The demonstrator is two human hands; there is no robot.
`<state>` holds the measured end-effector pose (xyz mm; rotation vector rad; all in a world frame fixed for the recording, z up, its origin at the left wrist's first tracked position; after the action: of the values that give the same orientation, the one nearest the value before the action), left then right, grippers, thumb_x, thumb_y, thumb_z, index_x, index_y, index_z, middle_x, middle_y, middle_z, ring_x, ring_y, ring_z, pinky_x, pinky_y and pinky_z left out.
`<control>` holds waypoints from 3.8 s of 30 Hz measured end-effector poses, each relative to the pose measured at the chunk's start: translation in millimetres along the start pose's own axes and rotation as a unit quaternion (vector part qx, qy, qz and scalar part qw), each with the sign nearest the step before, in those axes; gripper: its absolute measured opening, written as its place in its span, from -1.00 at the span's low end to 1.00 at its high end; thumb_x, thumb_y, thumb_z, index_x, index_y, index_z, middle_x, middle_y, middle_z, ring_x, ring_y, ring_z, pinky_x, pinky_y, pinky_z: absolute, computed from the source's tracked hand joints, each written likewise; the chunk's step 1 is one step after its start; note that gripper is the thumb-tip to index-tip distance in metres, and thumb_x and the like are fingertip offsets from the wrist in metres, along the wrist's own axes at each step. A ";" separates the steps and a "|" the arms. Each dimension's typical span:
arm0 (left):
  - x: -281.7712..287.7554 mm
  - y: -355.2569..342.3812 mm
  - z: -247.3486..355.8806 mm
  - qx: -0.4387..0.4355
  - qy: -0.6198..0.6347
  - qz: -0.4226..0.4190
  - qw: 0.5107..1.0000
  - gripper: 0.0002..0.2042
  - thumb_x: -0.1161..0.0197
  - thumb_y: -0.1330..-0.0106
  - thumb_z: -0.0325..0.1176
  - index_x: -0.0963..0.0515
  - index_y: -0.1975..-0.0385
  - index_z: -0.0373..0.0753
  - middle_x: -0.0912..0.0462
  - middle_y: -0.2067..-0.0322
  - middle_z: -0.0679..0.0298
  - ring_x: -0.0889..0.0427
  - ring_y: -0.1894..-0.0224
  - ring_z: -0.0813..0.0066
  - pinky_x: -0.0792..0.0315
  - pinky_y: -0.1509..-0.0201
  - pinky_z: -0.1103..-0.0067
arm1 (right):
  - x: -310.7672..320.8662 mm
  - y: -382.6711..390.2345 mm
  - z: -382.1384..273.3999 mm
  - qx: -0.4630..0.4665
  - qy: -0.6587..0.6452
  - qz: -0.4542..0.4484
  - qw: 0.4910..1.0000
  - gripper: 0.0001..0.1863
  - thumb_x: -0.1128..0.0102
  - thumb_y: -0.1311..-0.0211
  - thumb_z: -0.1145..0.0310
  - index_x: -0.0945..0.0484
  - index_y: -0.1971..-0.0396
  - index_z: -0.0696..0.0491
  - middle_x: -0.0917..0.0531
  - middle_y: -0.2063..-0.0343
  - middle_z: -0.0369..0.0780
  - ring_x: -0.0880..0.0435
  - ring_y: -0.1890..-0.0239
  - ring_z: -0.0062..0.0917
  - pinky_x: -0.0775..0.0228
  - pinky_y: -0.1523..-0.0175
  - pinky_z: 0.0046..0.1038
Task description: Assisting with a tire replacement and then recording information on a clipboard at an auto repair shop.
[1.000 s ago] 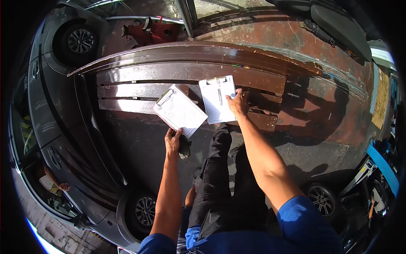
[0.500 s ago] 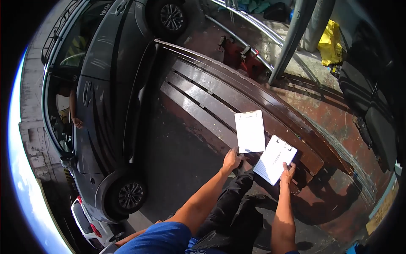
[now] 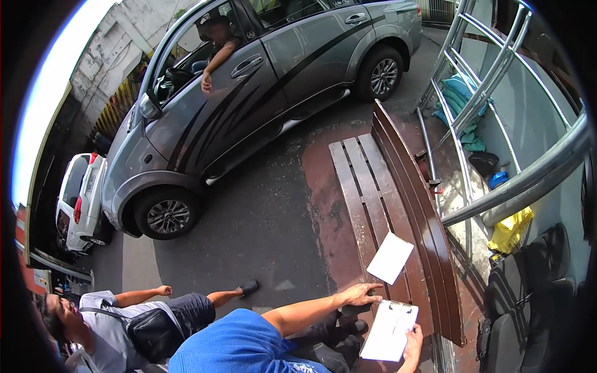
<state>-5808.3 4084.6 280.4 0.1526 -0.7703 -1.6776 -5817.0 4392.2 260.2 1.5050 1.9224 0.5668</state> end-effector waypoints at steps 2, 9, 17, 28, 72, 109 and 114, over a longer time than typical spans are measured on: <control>8.6 14.6 38.3 -0.101 -0.023 0.004 0.995 -0.24 -0.11 -0.19 0.31 -0.30 -0.28 -0.10 -0.49 -0.06 -0.16 -0.46 -0.15 -0.05 -0.34 -0.22 0.22 | -26.6 5.6 -31.6 0.009 0.046 -0.021 0.999 -0.75 0.00 -0.26 0.64 -0.38 0.07 0.14 -0.63 0.25 -0.17 -0.59 0.21 -0.59 -0.43 0.09 -0.53; 58.5 105.6 66.5 -0.013 -0.144 0.007 0.989 -0.23 -0.20 -0.07 0.32 -0.49 -0.08 -0.26 -0.65 0.16 -0.04 -0.59 0.00 0.03 -0.43 -0.09 0.23 | -136.0 34.0 -118.5 0.046 0.210 -0.140 0.967 -0.68 0.01 -0.13 0.71 -0.45 0.09 0.21 -0.65 0.28 -0.20 -0.61 0.26 -0.63 -0.43 0.16 -0.59; 144.1 202.0 43.1 -0.013 -0.100 0.250 0.963 -0.42 -0.05 -0.28 0.15 -0.47 -0.05 -0.24 -0.66 0.26 -0.05 -0.64 0.16 0.00 -0.49 0.05 0.24 | -292.9 12.6 -168.1 0.150 0.426 -0.271 0.850 -0.65 -0.15 -0.09 0.63 -0.46 0.06 0.25 -0.63 0.31 -0.21 -0.59 0.28 -0.62 -0.41 0.14 -0.57; 234.8 330.0 -46.8 0.108 -0.010 0.534 0.839 -0.62 -0.06 -0.33 0.02 -0.51 0.10 -0.16 -0.66 0.28 0.00 -0.66 0.20 0.04 -0.51 0.14 0.26 | -584.6 96.8 -163.9 0.517 0.579 -0.386 0.499 -0.46 -0.31 -0.06 0.38 -0.41 -0.10 0.07 -0.50 0.01 -0.04 -0.48 -0.04 -0.13 -0.35 -0.12 -0.22; 249.5 374.3 9.0 0.324 0.056 0.756 0.566 -0.65 -0.08 -0.36 -0.12 -0.53 0.09 -0.28 -0.66 0.37 0.01 -0.66 0.33 0.05 -0.50 0.30 0.30 | -781.2 144.2 -175.5 0.563 0.429 -0.687 0.166 -0.74 -0.23 -0.17 0.27 -0.60 0.20 0.09 -0.62 0.40 -0.13 -0.58 0.25 -0.31 -0.44 0.14 -0.37; 250.5 372.5 9.0 0.336 0.055 0.589 0.733 -0.54 -0.25 -0.19 0.01 -0.58 0.07 -0.22 -0.67 0.21 0.14 -0.65 0.13 0.18 -0.49 0.07 0.37 | -698.1 94.6 -147.1 0.296 0.603 -0.712 0.205 -0.45 -0.08 -0.29 0.02 -0.42 -0.09 0.16 -0.66 0.25 0.06 -0.71 0.31 -0.17 -0.56 0.21 -0.22; 272.0 366.8 9.7 0.307 0.043 0.634 0.709 -0.56 -0.24 -0.21 -0.04 -0.59 0.08 -0.27 -0.68 0.24 0.10 -0.67 0.18 0.16 -0.50 0.09 0.39 | -732.0 88.6 -156.5 0.286 0.611 -0.716 0.181 -0.46 -0.07 -0.30 0.02 -0.43 -0.07 0.15 -0.67 0.30 0.06 -0.71 0.31 -0.17 -0.56 0.21 -0.22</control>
<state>-5583.2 3819.1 576.2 0.1077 -0.9877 -0.0570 -5751.9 3715.0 584.7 -1.9857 3.4213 -0.1931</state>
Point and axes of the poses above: each hand's wrist, its own y-axis away from the middle knuckle, its own x-axis out of the back of the hand, z = x × y, the point moved 6 cm from there along -y, towards the middle knuckle
